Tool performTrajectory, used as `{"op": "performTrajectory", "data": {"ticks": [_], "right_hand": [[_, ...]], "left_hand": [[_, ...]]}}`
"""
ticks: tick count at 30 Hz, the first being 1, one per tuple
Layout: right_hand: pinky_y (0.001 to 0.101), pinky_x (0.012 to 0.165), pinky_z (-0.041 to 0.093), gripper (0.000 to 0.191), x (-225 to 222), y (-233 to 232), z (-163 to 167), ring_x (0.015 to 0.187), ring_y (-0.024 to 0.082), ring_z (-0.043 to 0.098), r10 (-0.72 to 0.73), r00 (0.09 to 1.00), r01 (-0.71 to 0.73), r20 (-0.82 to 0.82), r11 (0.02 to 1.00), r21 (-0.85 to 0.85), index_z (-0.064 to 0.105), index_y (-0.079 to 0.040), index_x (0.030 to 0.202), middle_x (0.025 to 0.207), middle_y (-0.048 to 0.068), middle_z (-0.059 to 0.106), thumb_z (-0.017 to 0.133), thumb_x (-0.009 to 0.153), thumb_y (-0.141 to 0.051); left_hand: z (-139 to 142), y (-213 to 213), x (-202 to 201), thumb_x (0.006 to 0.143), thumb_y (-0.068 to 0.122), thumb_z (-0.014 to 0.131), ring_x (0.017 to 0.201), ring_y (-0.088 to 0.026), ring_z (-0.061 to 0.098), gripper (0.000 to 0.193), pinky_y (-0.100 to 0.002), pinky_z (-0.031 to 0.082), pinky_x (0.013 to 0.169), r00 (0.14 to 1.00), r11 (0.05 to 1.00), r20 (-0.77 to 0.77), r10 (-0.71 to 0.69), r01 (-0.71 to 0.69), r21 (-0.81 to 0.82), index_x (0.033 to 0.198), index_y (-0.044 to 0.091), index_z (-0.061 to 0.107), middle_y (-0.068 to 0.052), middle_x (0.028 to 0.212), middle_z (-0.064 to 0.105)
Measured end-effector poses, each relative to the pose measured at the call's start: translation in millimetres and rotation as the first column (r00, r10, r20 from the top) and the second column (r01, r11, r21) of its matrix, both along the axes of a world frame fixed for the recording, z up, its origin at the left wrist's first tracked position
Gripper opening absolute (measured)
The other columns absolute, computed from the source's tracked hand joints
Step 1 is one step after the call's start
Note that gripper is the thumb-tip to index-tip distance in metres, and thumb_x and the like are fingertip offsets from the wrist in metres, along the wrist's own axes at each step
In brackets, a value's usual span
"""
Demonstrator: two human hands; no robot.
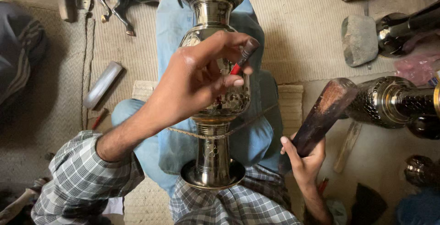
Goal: The person sits on the floor holding a chisel against the surface of a brass vase and repeatedly strikes the chisel with a mallet to engrave a decorative pattern, repositioning the chisel tip on different spots of the vase body as the pattern develops.
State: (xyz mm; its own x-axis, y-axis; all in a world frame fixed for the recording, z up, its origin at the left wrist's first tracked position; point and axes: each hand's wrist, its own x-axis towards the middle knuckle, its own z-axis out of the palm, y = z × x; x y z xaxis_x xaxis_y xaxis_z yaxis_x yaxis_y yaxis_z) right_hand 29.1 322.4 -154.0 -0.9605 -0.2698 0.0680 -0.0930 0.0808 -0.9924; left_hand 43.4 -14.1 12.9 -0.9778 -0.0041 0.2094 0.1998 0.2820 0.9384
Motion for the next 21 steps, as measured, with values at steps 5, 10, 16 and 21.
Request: {"op": "performTrajectory", "data": {"ticks": [5,10,16,21], "right_hand": [[0.027,0.064,0.055,0.035,2,-1,2,0.069,0.012,0.064,-0.012,1.0,0.012,0.004,0.999,0.034,0.048,0.0,0.114,0.085,0.006,0.063,0.074,0.09,0.004],[0.026,0.064,0.054,0.036,2,-2,2,0.068,0.012,0.064,-0.009,1.0,0.009,0.007,0.998,0.061,0.048,-0.001,0.112,0.084,0.005,0.065,0.075,0.089,0.003],[0.0265,0.067,0.053,0.037,0,-2,4,0.07,0.013,0.064,0.006,1.0,-0.004,-0.025,0.997,0.072,0.048,-0.001,0.112,0.084,0.006,0.064,0.076,0.089,0.003],[0.0266,0.068,0.053,0.037,-1,-2,9,0.07,0.012,0.064,-0.004,1.0,0.006,-0.028,0.998,0.07,0.048,-0.002,0.113,0.084,0.005,0.065,0.075,0.089,0.004]], "left_hand": [[-5,3,-1,0.096,-0.005,0.074,0.065,0.002,0.054,0.052,-0.023,0.041,0.05,1.0,1.0,0.005,0.011,-0.011,-0.022,0.143,0.006,0.054,-0.005,0.118,0.077],[-10,6,-4,0.095,-0.002,0.075,0.061,0.001,0.056,0.053,-0.023,0.043,0.048,1.0,0.997,-0.014,0.02,-0.021,-0.074,0.142,0.008,0.054,-0.005,0.119,0.078],[-13,8,-9,0.091,0.002,0.08,0.057,-0.002,0.061,0.055,-0.026,0.047,0.048,1.0,0.993,0.009,0.026,-0.025,-0.117,0.14,0.01,0.055,-0.002,0.114,0.08],[-9,10,-13,0.087,0.0,0.077,0.081,-0.009,0.077,0.054,-0.029,0.06,0.062,0.994,0.989,-0.021,-0.104,0.101,-0.107,0.137,0.011,0.057,-0.002,0.112,0.078]]}}
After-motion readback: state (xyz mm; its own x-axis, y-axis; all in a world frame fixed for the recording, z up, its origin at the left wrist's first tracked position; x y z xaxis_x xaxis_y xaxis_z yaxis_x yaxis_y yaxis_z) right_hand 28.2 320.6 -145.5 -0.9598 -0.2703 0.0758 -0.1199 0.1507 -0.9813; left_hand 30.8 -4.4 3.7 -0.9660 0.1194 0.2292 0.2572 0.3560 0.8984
